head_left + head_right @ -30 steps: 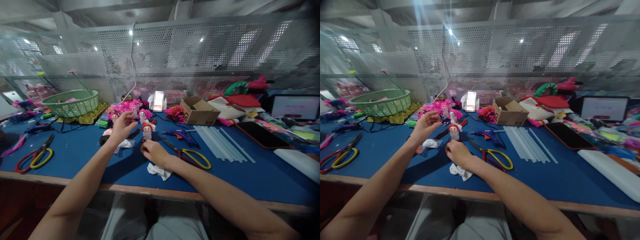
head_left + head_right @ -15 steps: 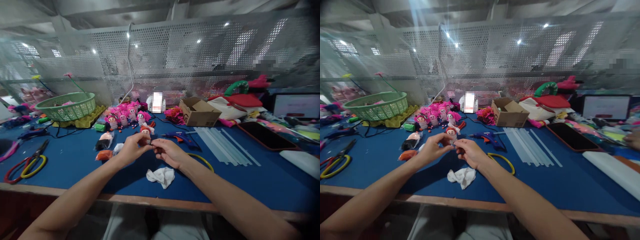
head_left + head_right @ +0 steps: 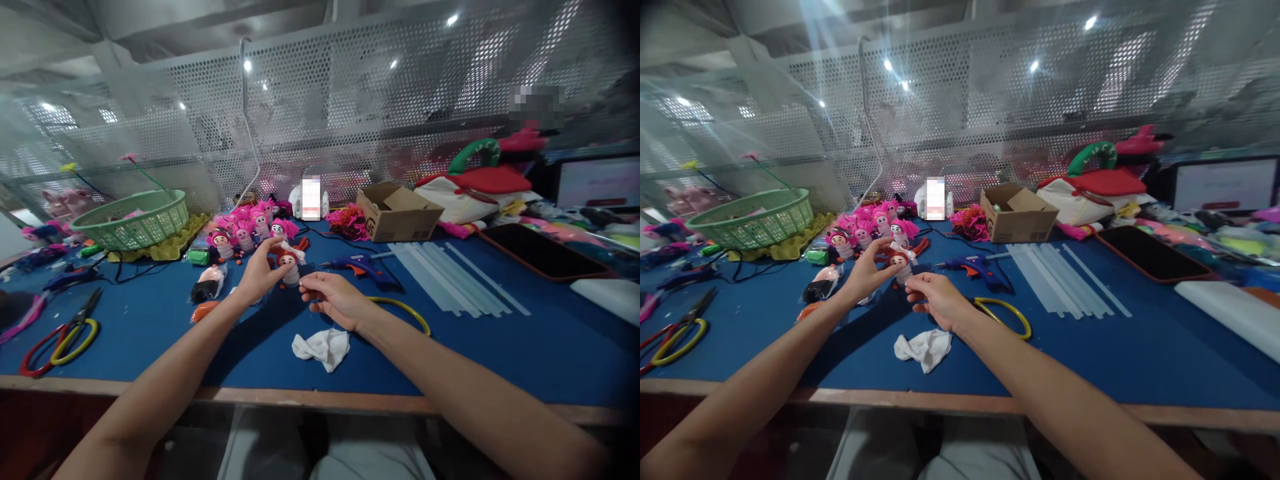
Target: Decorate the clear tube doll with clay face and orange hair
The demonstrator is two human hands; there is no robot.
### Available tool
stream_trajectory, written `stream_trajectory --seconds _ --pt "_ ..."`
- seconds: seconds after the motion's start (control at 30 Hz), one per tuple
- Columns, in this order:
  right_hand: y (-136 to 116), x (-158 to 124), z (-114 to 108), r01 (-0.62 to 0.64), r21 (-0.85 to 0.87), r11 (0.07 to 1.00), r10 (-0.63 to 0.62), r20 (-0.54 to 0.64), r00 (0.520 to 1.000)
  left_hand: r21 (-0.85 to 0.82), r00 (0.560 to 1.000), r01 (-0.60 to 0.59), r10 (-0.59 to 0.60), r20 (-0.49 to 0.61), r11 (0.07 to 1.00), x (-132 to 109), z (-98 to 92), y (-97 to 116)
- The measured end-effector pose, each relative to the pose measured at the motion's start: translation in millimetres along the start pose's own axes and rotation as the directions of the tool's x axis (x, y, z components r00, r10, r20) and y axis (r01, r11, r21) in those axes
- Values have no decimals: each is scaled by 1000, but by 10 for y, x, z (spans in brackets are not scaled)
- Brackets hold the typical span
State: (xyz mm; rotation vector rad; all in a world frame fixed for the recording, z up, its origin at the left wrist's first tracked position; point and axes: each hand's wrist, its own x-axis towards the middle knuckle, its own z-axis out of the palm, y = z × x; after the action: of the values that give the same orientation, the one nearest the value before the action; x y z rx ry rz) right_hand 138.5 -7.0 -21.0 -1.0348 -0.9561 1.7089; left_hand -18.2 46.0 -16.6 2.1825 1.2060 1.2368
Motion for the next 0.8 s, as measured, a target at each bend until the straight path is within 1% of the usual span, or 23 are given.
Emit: stream_trajectory --seconds 0.43,0.6,0.63,0.7,0.77,0.8 --pt "25 -8 1 3 -4 1000 -3 21 1000 -6 999 31 -31 -35 1000 9 28 -42" --pt "23 -12 5 0 6 1000 0 16 1000 -19 999 46 -46 -21 999 23 18 -25" --pt "21 -12 4 0 10 1000 0 13 1000 -9 999 46 -46 -23 999 19 1 -6" --pt "14 -13 1 -1 22 1000 1 7 1000 49 997 34 -30 -67 998 -13 -52 55" --pt "6 -14 -3 -1 39 999 1 5 1000 142 990 4 16 -137 990 -81 -111 142" --pt "3 -14 -5 -1 49 999 1 7 1000 180 987 -24 51 -151 983 -125 -135 190"
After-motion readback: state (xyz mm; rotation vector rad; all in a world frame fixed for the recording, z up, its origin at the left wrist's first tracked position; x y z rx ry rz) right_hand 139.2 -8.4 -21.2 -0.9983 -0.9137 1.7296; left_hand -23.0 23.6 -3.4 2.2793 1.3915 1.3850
